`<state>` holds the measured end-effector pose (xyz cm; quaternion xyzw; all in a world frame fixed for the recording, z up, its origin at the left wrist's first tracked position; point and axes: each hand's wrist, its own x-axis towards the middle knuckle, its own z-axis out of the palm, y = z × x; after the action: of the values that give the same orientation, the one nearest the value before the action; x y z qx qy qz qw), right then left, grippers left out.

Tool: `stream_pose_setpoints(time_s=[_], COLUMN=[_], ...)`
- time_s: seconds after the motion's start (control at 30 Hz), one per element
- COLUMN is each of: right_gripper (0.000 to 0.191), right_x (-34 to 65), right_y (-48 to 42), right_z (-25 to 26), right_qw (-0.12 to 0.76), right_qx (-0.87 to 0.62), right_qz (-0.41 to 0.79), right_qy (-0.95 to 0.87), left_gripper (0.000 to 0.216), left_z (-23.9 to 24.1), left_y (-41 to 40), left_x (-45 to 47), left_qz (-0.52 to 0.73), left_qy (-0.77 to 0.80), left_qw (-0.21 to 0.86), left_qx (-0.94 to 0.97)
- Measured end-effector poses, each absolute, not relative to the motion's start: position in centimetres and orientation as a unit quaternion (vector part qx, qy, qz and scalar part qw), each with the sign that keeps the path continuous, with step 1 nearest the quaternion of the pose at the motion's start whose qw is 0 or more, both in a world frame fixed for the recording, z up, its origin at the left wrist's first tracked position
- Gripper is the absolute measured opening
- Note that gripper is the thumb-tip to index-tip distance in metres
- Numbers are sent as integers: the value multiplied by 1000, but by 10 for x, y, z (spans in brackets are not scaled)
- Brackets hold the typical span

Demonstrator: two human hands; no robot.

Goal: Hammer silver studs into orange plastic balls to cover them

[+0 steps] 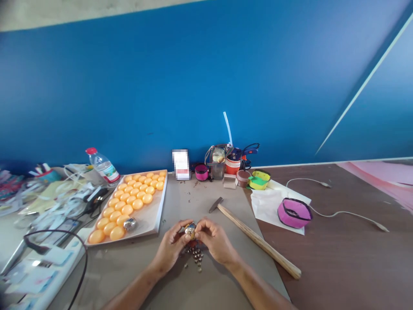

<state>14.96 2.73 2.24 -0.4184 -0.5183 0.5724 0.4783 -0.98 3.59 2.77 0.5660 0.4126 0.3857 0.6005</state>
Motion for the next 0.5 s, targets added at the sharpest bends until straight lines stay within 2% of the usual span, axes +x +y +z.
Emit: stream_pose_setpoints(time_s=[0.5], right_gripper=[29], right_x=[150], right_y=[27], right_z=[24], right_qw=[452], right_qx=[-429], right_qz=[599], right_qy=[-503], left_gripper=[36], left_z=[22], left_y=[37], left_x=[-13], left_qz=[394], left_qy=[408], left_qw=[510], left_qx=[646])
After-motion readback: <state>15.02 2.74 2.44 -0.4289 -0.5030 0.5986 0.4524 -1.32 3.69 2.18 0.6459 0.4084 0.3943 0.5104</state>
